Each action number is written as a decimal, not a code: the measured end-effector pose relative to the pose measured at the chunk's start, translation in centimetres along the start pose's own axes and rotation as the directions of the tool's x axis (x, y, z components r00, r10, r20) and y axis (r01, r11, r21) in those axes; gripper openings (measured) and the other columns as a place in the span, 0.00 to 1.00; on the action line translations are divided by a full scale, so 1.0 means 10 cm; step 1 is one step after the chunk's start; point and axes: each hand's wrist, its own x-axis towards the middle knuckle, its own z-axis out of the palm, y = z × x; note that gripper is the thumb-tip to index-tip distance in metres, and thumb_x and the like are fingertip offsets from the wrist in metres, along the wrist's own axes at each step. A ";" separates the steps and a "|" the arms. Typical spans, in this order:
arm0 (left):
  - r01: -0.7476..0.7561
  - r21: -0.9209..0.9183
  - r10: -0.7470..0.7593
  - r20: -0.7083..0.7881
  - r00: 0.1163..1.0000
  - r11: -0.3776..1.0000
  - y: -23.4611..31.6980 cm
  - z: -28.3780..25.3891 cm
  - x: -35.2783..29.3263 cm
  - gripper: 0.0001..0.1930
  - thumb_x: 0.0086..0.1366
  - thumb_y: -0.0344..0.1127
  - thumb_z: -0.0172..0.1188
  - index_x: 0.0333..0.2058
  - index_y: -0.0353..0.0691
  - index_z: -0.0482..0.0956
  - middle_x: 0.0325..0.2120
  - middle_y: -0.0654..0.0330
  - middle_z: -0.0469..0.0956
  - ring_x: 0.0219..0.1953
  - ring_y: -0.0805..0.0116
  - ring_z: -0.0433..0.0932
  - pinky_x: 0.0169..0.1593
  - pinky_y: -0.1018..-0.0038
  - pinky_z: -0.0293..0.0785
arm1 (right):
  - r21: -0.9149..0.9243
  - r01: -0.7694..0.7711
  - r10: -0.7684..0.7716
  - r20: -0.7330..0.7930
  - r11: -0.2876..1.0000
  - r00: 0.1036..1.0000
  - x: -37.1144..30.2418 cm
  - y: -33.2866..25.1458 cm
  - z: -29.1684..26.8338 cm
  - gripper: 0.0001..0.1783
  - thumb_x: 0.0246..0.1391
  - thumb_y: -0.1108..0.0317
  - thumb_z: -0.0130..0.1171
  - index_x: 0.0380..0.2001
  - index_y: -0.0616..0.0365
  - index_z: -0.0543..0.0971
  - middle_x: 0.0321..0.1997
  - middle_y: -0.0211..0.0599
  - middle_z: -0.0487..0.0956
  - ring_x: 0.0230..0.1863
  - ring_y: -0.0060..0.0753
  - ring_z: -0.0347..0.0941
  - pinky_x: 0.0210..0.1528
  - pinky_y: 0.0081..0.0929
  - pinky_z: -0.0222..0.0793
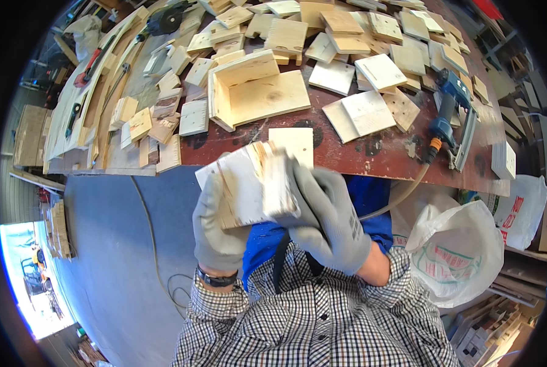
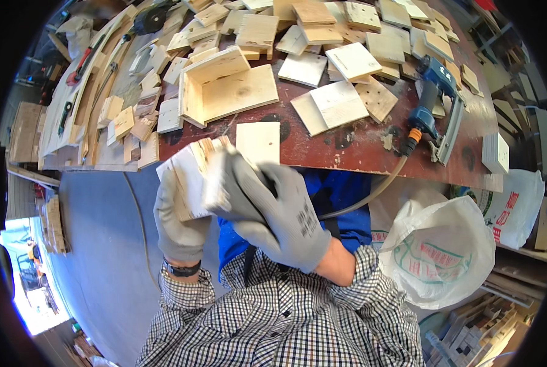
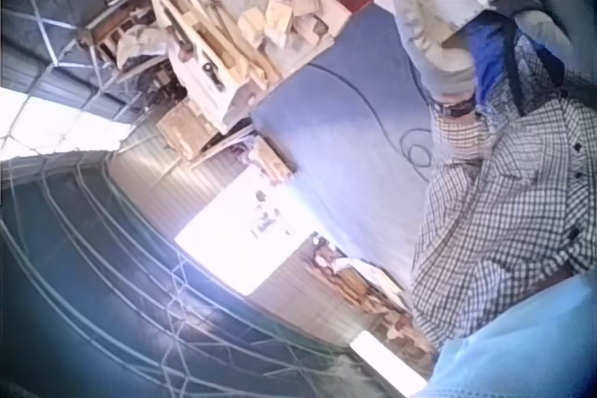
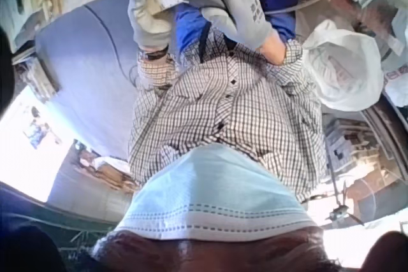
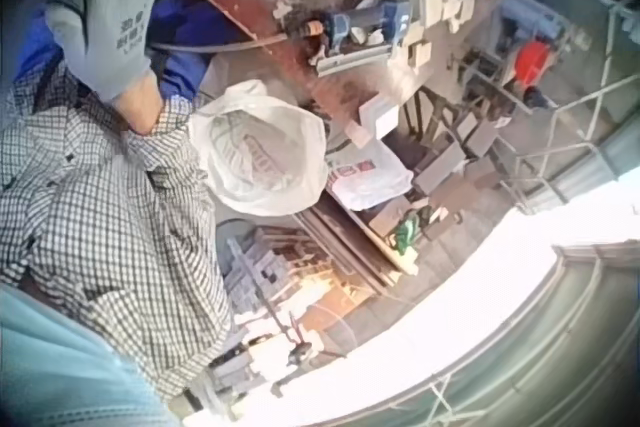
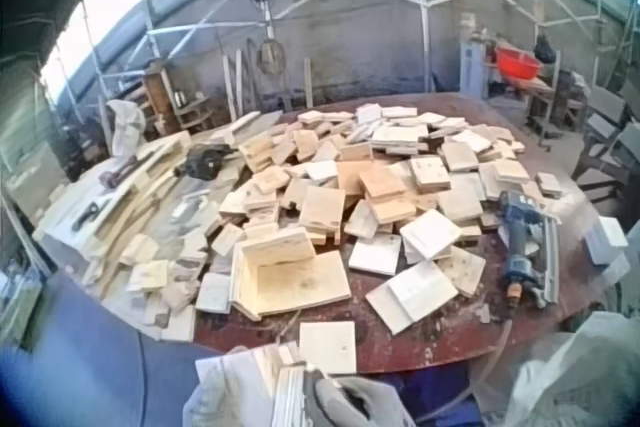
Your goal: The person assembles small wooden boxes by selecting pieces from a pile, using a nail gun to fasten them, and sanding the edges with a sanding block. The person handles multiple pieces and tools throughout the process.
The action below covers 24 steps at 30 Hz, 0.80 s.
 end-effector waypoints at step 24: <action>0.220 -0.458 -0.158 0.169 0.973 0.861 -0.21 -0.33 -0.01 0.35 0.76 0.64 0.51 0.71 0.49 0.68 0.68 0.53 0.72 0.66 0.44 0.72 0.68 0.36 0.64 | 0.257 -0.063 0.112 -0.179 0.964 0.977 0.63 0.35 -0.18 0.39 0.68 0.54 0.56 0.76 0.62 0.63 0.53 0.56 0.77 0.55 0.53 0.72 0.64 0.42 0.67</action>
